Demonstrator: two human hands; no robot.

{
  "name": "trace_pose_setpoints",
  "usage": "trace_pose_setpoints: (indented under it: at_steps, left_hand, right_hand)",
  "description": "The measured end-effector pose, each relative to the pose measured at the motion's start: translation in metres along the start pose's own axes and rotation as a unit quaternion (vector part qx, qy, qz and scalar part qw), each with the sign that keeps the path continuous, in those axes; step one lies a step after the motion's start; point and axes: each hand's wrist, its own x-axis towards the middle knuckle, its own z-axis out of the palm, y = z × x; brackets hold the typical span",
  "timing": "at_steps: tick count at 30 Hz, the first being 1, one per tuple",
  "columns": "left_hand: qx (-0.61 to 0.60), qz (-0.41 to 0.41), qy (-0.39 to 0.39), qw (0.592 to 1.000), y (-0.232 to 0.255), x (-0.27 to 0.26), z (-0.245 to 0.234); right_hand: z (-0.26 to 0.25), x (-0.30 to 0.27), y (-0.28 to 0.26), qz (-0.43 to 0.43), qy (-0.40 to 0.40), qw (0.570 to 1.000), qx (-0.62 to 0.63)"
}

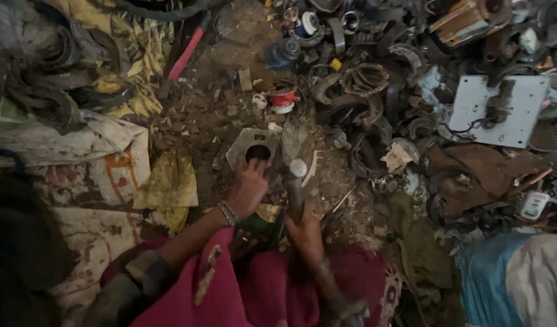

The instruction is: The person sits on the floor and repeatedly strikes a small metal part with a hammer. The part is held in place by hand while the hammer is used to shape or flatten it.

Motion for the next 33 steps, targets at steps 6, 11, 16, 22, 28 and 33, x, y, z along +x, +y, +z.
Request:
trace_pose_setpoints:
  at_steps: [6,11,16,22,28,33]
  left_hand:
    - [0.044,0.038,-0.076,0.995,-0.008,-0.013,0.0]
    - [-0.062,0.004,-0.162,0.985,-0.019,-0.014,-0.001]
    - [-0.242,-0.143,-0.106,0.954,-0.012,-0.015,0.0]
    - [-0.081,-0.065,-0.078,0.992,-0.005,-0.025,0.006]
    - [-0.085,-0.062,-0.148,0.983,-0.01,-0.036,0.003]
    - [0.0,0.019,-0.106,0.994,-0.015,-0.035,0.015]
  right_hand:
    - [-0.004,-0.006,-0.001,0.214,-0.014,0.976,0.034]
    - [-0.025,0.0,-0.033,0.185,0.056,0.98,0.053]
    - [-0.016,-0.009,-0.034,0.158,0.082,0.98,0.082]
    - [-0.001,-0.021,-0.014,0.142,0.068,0.987,0.045]
    - [-0.024,-0.027,-0.034,0.164,0.083,0.974,0.131]
    - [-0.03,-0.027,-0.029,0.063,0.111,0.983,0.135]
